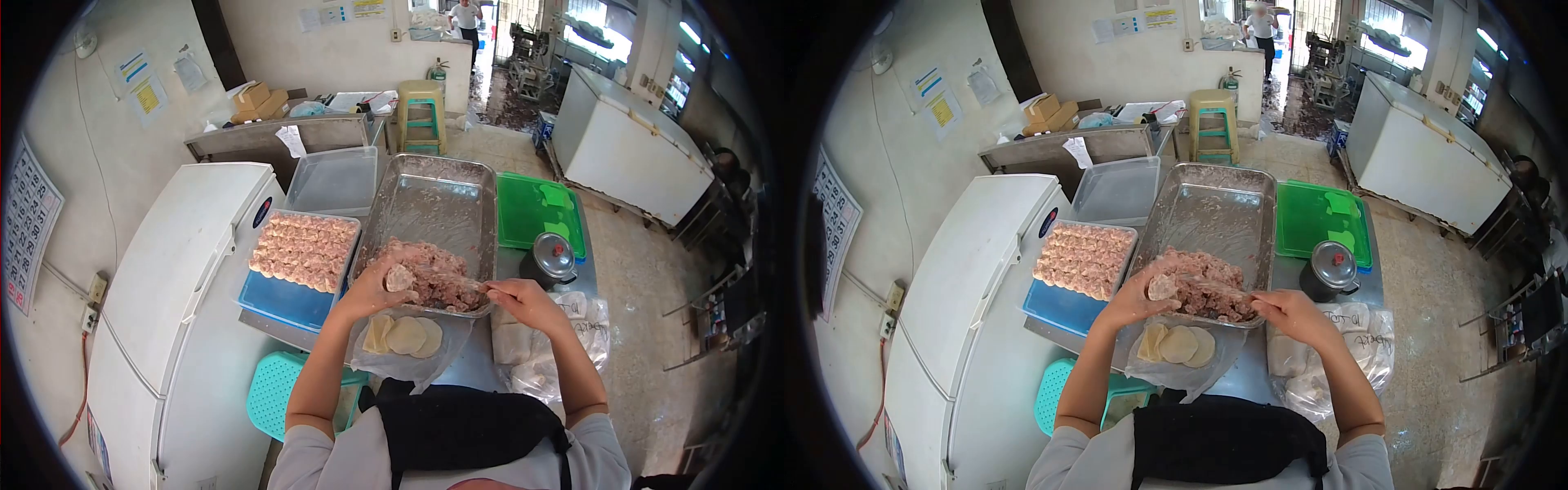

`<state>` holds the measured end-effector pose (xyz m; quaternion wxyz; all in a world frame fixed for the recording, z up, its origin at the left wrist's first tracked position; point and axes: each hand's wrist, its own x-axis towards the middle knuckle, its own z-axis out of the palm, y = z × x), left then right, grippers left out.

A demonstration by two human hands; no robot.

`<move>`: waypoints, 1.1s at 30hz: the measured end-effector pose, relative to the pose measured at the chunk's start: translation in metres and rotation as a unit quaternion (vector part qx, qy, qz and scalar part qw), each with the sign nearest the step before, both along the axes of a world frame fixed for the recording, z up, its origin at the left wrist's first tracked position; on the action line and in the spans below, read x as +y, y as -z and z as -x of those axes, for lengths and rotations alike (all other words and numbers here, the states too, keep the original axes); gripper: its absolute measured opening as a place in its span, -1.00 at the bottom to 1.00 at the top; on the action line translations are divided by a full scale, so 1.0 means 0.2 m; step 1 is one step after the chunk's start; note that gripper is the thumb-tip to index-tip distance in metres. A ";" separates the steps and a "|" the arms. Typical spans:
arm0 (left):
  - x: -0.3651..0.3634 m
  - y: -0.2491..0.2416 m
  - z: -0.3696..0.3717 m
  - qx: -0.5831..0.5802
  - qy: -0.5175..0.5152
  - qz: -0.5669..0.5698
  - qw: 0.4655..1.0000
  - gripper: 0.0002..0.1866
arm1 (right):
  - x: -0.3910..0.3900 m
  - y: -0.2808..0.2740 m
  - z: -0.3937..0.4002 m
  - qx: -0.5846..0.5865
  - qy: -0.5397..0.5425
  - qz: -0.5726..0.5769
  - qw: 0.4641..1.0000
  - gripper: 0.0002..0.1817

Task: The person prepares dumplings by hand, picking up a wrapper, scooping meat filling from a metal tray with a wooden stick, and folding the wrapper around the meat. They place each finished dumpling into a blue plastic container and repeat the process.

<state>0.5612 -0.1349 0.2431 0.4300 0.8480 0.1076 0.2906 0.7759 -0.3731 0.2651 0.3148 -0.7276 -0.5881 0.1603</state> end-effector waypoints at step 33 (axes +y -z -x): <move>0.57 0.42 0.75 0.157 0.003 -0.010 0.988 -0.38 | 0.40 0.01 1.04 0.280 0.250 -0.081 0.923 -0.63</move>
